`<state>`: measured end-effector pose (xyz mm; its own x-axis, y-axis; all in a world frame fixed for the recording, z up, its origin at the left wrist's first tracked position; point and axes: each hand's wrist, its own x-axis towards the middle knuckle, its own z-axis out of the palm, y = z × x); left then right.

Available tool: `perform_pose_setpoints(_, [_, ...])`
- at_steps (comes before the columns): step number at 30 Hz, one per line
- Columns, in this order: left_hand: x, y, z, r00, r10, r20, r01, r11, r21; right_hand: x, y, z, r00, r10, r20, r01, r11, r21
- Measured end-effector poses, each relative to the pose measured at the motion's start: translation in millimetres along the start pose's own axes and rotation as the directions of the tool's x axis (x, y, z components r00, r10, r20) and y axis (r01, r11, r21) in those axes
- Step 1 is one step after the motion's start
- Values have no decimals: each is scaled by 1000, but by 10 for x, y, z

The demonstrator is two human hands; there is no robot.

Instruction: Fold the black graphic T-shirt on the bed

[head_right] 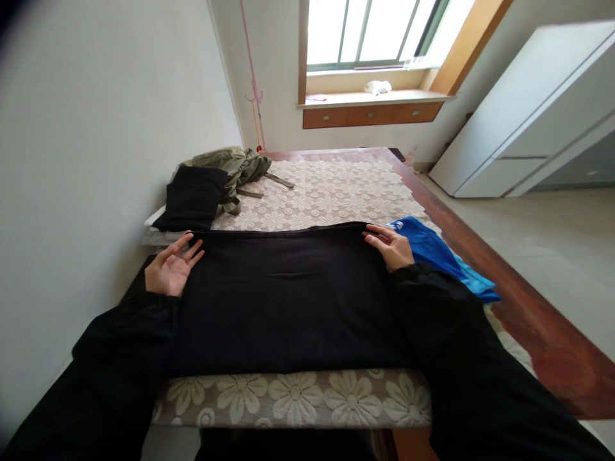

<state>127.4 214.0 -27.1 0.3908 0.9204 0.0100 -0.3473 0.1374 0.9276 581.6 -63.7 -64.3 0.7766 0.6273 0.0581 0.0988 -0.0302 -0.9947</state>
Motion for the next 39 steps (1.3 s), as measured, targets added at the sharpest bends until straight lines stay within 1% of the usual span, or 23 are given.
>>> perform_pose_setpoints(2, [-2,-16,7,1000,15,0,-15,1000,26,8,30,5,999,-32,-12,32,999,-45])
perform_pose_setpoints(3, [3,-20,12,1000,13,-1,-13,999,36,15,33,13,1000,-18,-10,17,998,-61])
perform_pose_setpoints(6, [28,-1,26,1000,1,3,-1,997,77,28,-36,38,996,89,16,-86,989,-121])
perform_pose_setpoints(7, [28,21,28,1000,-4,1,4,994,109,16,-87,36,994,105,25,-100,985,-143])
perform_pose_setpoints(9, [-22,95,21,1000,-18,-15,21,971,237,-66,-227,-8,997,66,39,-57,978,-201])
perform_pose_setpoints(10, [-85,144,8,1000,-21,-24,28,940,340,-147,-309,-55,999,23,48,-10,969,-249])
perform_pose_setpoints(11, [-180,199,-13,999,-23,-27,33,887,461,-260,-392,-118,998,-24,61,42,949,-311])
perform_pose_setpoints(12, [-308,256,-45,1000,-16,-23,27,809,588,-405,-468,-196,995,-64,81,90,918,-386])
perform_pose_setpoints(14, [-646,353,-144,1000,-14,-2,10,594,804,-773,-579,-381,987,-90,133,150,818,-555])
perform_pose_setpoints(15, [-840,387,-210,1000,-15,-11,17,485,874,-979,-605,-477,984,-70,161,158,755,-637])
perform_pose_setpoints(16, [-1038,408,-284,999,-20,-32,38,397,917,-1186,-612,-571,983,-30,183,152,694,-703])
perform_pose_setpoints(17, [-1228,418,-364,998,-35,-59,67,340,938,-1381,-603,-658,980,28,196,132,646,-752])
perform_pose_setpoints(18, [-1402,419,-443,994,-60,-91,105,315,943,-1556,-583,-735,974,96,203,103,613,-783])
perform_pose_setpoints(20, [-1676,407,-580,972,-172,-160,209,326,922,-1821,-536,-851,953,224,203,34,590,-807])
perform_pose_setpoints(21, [-1772,402,-632,954,-233,-188,262,346,901,-1907,-520,-889,940,270,210,7,599,-801])
perform_pose_setpoints(23, [-1887,400,-692,915,-342,-216,347,390,853,-2002,-511,-926,917,315,246,-21,651,-759])
perform_pose_setpoints(26, [-1933,413,-699,870,-439,-226,430,447,784,-2048,-525,-909,901,340,269,-73,731,-679])
perform_pose_setpoints(30, [-1951,409,-653,832,-505,-230,493,485,722,-2104,-481,-845,881,404,246,-176,763,-621])
perform_pose_setpoints(33, [-1996,381,-627,821,-530,-212,508,511,693,-2161,-421,-832,863,441,248,-240,788,-568])
perform_pose_setpoints(35, [-2022,354,-623,824,-537,-182,507,553,661,-2188,-385,-863,870,442,217,-295,822,-488])
perform_pose_setpoints(37, [-2032,321,-635,828,-540,-153,511,613,603,-2193,-341,-925,879,450,159,-371,854,-365])
perform_pose_setpoints(39, [-2031,292,-658,816,-561,-136,536,647,542,-2177,-279,-1001,869,481,119,-436,856,-277])
